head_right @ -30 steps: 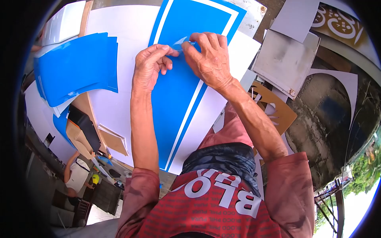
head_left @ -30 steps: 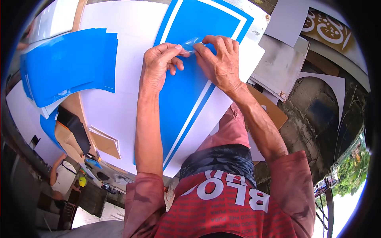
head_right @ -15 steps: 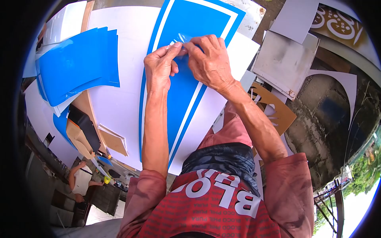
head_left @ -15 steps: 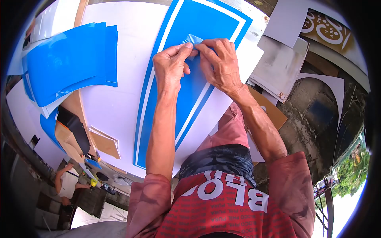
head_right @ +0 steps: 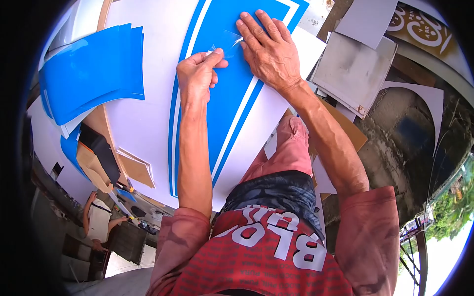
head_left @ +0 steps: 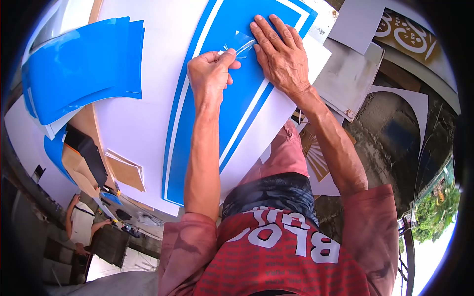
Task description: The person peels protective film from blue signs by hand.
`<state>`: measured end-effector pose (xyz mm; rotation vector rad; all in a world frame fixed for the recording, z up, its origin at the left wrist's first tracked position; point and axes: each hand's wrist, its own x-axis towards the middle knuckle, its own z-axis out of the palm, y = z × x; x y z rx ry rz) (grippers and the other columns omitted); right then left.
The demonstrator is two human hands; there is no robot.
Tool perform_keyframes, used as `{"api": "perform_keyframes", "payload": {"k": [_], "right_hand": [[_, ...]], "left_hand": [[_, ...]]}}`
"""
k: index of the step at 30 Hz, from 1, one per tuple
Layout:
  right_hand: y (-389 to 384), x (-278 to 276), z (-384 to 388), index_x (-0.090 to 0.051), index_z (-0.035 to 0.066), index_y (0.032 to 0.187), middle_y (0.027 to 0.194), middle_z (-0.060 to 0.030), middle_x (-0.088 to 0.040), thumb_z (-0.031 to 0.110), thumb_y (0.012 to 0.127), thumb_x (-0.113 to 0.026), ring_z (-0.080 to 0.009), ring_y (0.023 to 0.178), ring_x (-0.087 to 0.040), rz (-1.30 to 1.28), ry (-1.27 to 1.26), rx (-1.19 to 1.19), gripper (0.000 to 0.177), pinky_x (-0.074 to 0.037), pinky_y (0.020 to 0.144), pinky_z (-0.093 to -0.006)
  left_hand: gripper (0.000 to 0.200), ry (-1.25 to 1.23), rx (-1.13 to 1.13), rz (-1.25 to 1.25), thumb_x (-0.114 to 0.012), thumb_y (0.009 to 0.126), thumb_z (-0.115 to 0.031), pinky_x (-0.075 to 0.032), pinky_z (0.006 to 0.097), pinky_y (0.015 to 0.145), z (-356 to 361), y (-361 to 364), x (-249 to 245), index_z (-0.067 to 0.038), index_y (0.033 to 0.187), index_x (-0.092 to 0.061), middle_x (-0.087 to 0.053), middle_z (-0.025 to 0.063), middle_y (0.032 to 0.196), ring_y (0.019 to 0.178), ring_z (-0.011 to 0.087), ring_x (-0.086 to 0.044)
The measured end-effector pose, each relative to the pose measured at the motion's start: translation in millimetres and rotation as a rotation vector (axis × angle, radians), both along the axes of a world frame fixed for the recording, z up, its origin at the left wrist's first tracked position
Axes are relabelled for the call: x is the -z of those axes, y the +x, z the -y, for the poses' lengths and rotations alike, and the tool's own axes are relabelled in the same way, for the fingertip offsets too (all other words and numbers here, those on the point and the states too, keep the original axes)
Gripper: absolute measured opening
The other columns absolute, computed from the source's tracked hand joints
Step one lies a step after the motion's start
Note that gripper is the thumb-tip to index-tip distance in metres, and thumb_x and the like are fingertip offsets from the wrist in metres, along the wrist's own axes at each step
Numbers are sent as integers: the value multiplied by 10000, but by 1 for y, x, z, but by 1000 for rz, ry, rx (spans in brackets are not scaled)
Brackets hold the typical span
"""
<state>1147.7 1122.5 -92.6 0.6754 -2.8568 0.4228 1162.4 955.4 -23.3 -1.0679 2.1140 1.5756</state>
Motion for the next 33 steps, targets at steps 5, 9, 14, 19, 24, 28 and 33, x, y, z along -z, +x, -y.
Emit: {"api": "perform_keyframes", "payload": {"k": [5,9,14,19,24,28,33], "right_hand": [[-7,-25,1,-579,38,1370,1453,-150,-540,178,969,-561,-379,1357,-460,36,-91,-57,426,-365,1112,-519],[-6,-21,0,-533,27,1419,1498,-153,-508,251,1015,-516,-373,1404,-429,36,-72,-62,462,-334,1142,-528],[-3,-17,3,-540,28,1409,1491,-151,-515,238,1020,-504,-380,1396,-436,10,-71,-54,444,-333,1142,-530],[-4,-14,2,-538,26,1411,1486,-154,-522,236,1028,-489,-377,1398,-435,-11,-60,-55,439,-326,1150,-533],[-3,-16,2,-536,21,1411,1489,-161,-519,245,1039,-469,-389,1396,-435,-23,-56,-60,439,-317,1157,-536],[-3,-14,2,-534,18,1411,1491,-166,-515,254,1047,-452,-393,1397,-436,-37,-52,-67,442,-313,1159,-537],[-3,-13,1,-536,16,1408,1487,-168,-519,247,1046,-449,-393,1394,-437,-46,-67,-73,438,-316,1156,-535]], "left_hand": [[240,-16,13,-5,-787,864,-196,-348,199,381,7,15,1,34,910,-735,-742,145,761,443,64,-509],[234,-11,-1,-8,-784,865,-198,-349,198,382,11,28,-1,27,908,-738,-747,138,770,453,61,-514],[228,-21,8,-19,-782,864,-202,-356,194,383,20,46,-1,18,909,-741,-751,131,777,462,59,-524],[236,-13,28,-39,-775,874,-217,-369,195,386,25,59,2,11,929,-747,-754,127,786,469,57,-533],[219,-41,3,-47,-743,899,-178,-395,214,380,28,69,0,18,802,-735,-745,129,746,457,92,-573],[242,-37,19,-10,-768,885,-225,-384,197,395,34,78,-2,10,941,-750,-754,122,786,479,61,-545],[237,-31,9,-4,-768,885,-222,-382,197,390,37,88,-3,11,926,-750,-752,122,779,477,65,-549]]}}
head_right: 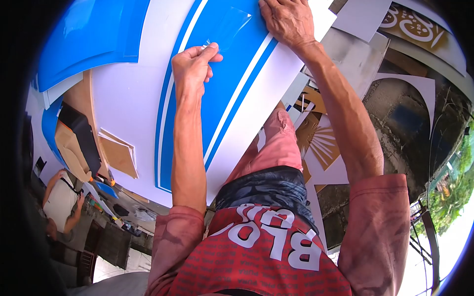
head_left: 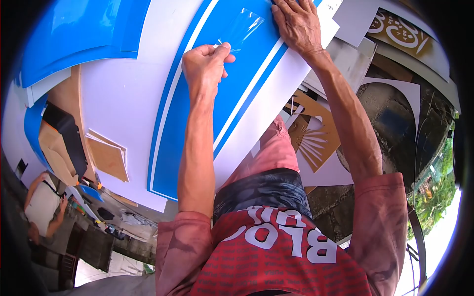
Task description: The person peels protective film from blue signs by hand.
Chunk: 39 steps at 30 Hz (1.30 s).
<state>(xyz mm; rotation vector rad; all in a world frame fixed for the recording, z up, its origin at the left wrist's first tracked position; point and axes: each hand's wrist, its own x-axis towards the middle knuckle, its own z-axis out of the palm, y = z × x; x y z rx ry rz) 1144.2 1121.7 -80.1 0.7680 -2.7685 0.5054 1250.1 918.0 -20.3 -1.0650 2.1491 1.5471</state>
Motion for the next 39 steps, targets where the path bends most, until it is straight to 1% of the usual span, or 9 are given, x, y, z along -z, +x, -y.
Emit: {"api": "perform_keyframes", "payload": {"k": [8,20,23,29,34,35,37,38,39], "right_hand": [[0,-1,1,-535,19,1405,1481,-168,-523,236,1040,-455,-395,1391,-436,-9,-14,-6,433,-320,1153,-534],[-1,-3,-1,-517,22,1423,1487,-176,-514,280,1063,-394,-398,1400,-423,18,22,-6,461,-314,1163,-526],[-1,-2,1,-523,18,1413,1475,-181,-524,265,1057,-406,-401,1387,-437,-14,40,1,449,-328,1149,-528],[1,-8,1,-540,13,1389,1457,-184,-538,236,1043,-435,-407,1358,-468,-16,-27,-34,424,-350,1122,-531],[0,-6,2,-540,10,1387,1460,-189,-532,228,1045,-437,-400,1372,-449,-19,2,-13,418,-341,1132,-530],[0,-3,3,-539,10,1387,1460,-191,-531,228,1046,-438,-398,1376,-444,-27,8,-14,418,-339,1134,-531],[0,1,3,-534,15,1398,1475,-184,-519,234,1053,-426,-397,1390,-428,2,-43,-35,422,-336,1136,-533],[-1,1,-1,-531,17,1403,1482,-181,-514,237,1056,-420,-397,1396,-420,15,-54,-55,425,-335,1137,-534],[-3,0,-4,-537,24,1413,1484,-174,-521,247,1068,-396,-411,1406,-416,92,-102,-40,434,-312,1150,-543]], "left_hand": [[223,3,-8,10,-768,884,-210,-378,191,378,8,16,0,11,908,-747,-749,129,769,458,68,-543],[221,-14,-23,21,-772,885,-217,-374,188,367,19,42,1,2,868,-745,-742,128,749,439,65,-538],[217,-17,-30,22,-771,885,-212,-371,185,362,22,47,2,2,867,-744,-740,128,742,432,63,-536],[222,-25,-38,27,-767,887,-215,-367,181,354,27,57,1,4,867,-742,-737,128,731,420,63,-531],[222,-25,-44,27,-770,884,-216,-364,182,350,30,66,1,3,864,-739,-735,125,726,416,63,-529],[216,-17,-51,8,-761,892,-204,-368,195,353,30,69,1,2,831,-731,-734,124,724,417,72,-530],[228,6,-76,-33,-745,906,-179,-376,219,357,30,73,0,-2,766,-714,-732,120,720,419,88,-532],[223,3,-72,-35,-748,904,-182,-374,217,354,30,73,2,-3,775,-717,-731,116,719,421,86,-536],[219,4,-76,-36,-751,902,-186,-371,215,351,30,73,4,-4,785,-720,-731,111,718,424,84,-539]]}}
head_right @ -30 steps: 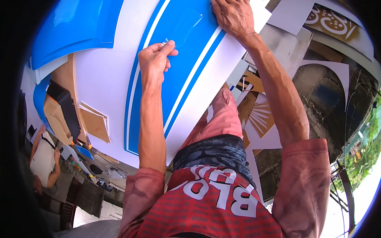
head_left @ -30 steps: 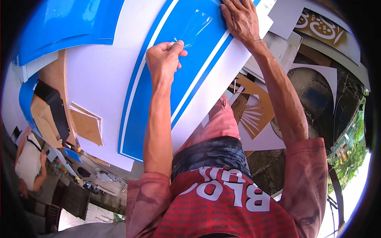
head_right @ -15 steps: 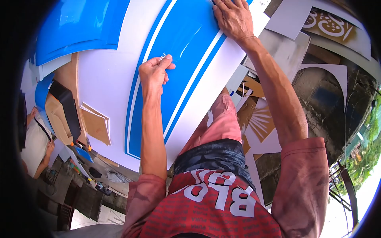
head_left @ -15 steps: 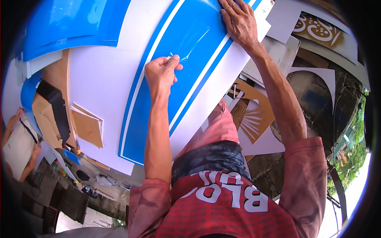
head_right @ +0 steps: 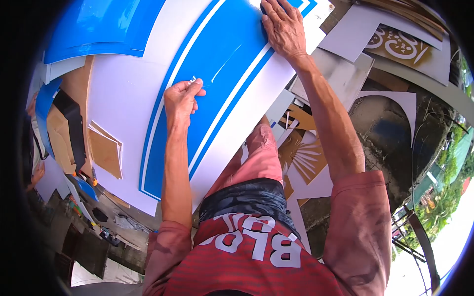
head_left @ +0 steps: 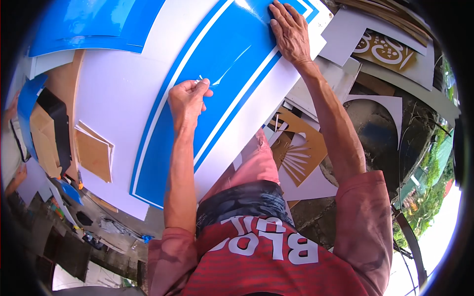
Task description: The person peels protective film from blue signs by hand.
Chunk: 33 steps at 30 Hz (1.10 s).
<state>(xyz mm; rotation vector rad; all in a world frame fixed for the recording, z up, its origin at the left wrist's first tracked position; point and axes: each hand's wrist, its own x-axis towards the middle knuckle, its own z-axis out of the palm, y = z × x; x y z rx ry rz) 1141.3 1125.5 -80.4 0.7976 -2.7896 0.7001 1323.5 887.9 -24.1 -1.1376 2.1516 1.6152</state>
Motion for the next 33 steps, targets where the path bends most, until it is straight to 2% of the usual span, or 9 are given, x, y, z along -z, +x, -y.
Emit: {"api": "perform_keyframes", "payload": {"k": [2,3,4,6,10,14,15,19,33], "right_hand": [[-2,20,-12,-451,200,1524,1607,-29,-385,484,1079,-327,-262,1504,-301,-30,-170,23,543,-214,1253,-411],[0,15,-13,-428,182,1534,1618,-59,-362,500,1082,-275,-286,1513,-275,-41,-157,16,573,-216,1253,-407],[8,12,-13,-482,135,1499,1592,-91,-406,371,1075,-417,-303,1497,-320,-68,-223,23,490,-235,1237,-451],[31,5,-10,-454,102,1509,1605,-137,-368,344,1083,-384,-346,1500,-297,-9,-236,24,496,-232,1235,-456],[71,8,6,-481,90,1484,1588,-148,-395,240,1050,-464,-351,1495,-311,22,-108,-95,460,-262,1220,-477],[72,4,20,-467,111,1505,1607,-106,-378,309,1065,-430,-332,1519,-261,-38,41,-126,484,-221,1230,-490],[72,7,22,-461,156,1518,1618,-52,-368,384,1079,-371,-297,1534,-228,-19,28,-126,503,-158,1249,-481],[72,14,21,-480,238,1510,1608,42,-382,467,1085,-278,-236,1547,-193,-24,136,-134,524,-69,1270,-468],[71,20,20,-557,248,1453,1538,34,-487,434,1081,-322,-244,1515,-289,-121,74,-133,478,-118,1268,-458]], "left_hand": [[223,13,15,5,-748,908,-212,-377,211,353,2,1,-2,-3,833,-730,-732,103,721,433,87,-551],[232,16,23,-1,-746,910,-223,-382,211,356,4,2,0,-4,837,-731,-733,102,727,437,90,-557],[241,19,29,-1,-745,913,-233,-387,212,360,6,3,3,-4,841,-733,-735,100,732,442,93,-562],[261,33,30,-20,-735,919,-259,-399,221,365,8,6,8,-11,837,-736,-738,94,737,453,95,-579],[278,41,15,-33,-754,902,-293,-372,199,360,5,7,9,-22,848,-734,-728,90,720,443,70,-552],[284,45,13,-31,-753,903,-306,-374,208,360,6,8,12,-26,855,-733,-736,91,734,448,71,-564],[288,35,27,-28,-749,905,-312,-379,209,361,6,8,12,-29,857,-733,-738,91,737,448,71,-567],[288,21,11,-27,-749,905,-313,-380,207,362,4,11,10,-30,850,-731,-737,91,734,447,71,-564],[296,-1,9,-64,-763,891,-318,-397,201,380,12,28,13,-29,841,-733,-730,100,730,461,75,-561]]}}
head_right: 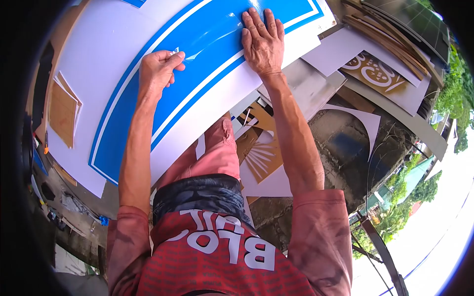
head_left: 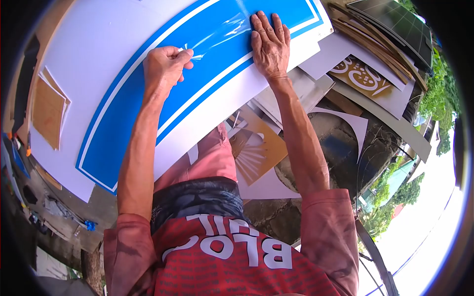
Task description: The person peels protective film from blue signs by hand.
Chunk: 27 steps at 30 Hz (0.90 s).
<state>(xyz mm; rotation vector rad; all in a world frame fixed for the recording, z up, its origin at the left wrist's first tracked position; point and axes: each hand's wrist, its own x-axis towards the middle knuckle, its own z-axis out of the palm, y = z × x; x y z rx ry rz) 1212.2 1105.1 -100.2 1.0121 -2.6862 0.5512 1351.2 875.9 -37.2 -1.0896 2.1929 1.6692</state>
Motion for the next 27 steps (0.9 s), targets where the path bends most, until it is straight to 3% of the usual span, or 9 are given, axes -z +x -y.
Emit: {"api": "perform_keyframes", "payload": {"k": [2,5,27], "right_hand": [[0,-1,0,-556,260,1455,1543,37,-480,439,1081,-329,-241,1519,-278,7,-12,-4,473,-120,1267,-463],[-1,-3,0,-581,199,1436,1508,18,-524,457,1091,-304,-259,1503,-317,-48,-6,-38,512,-182,1247,-449],[0,1,0,-563,232,1451,1517,34,-510,487,1078,-312,-243,1513,-298,-42,0,-33,517,-150,1260,-454]], "left_hand": [[295,0,-4,-2,-764,890,-319,-395,200,380,2,2,-1,-30,838,-733,-728,98,728,458,73,-557],[297,9,-7,12,-764,890,-319,-389,198,379,5,5,-2,-29,836,-732,-723,94,720,456,70,-551],[294,7,-26,30,-763,900,-308,-385,193,383,20,43,-3,-17,865,-734,-715,101,713,439,68,-528]]}}
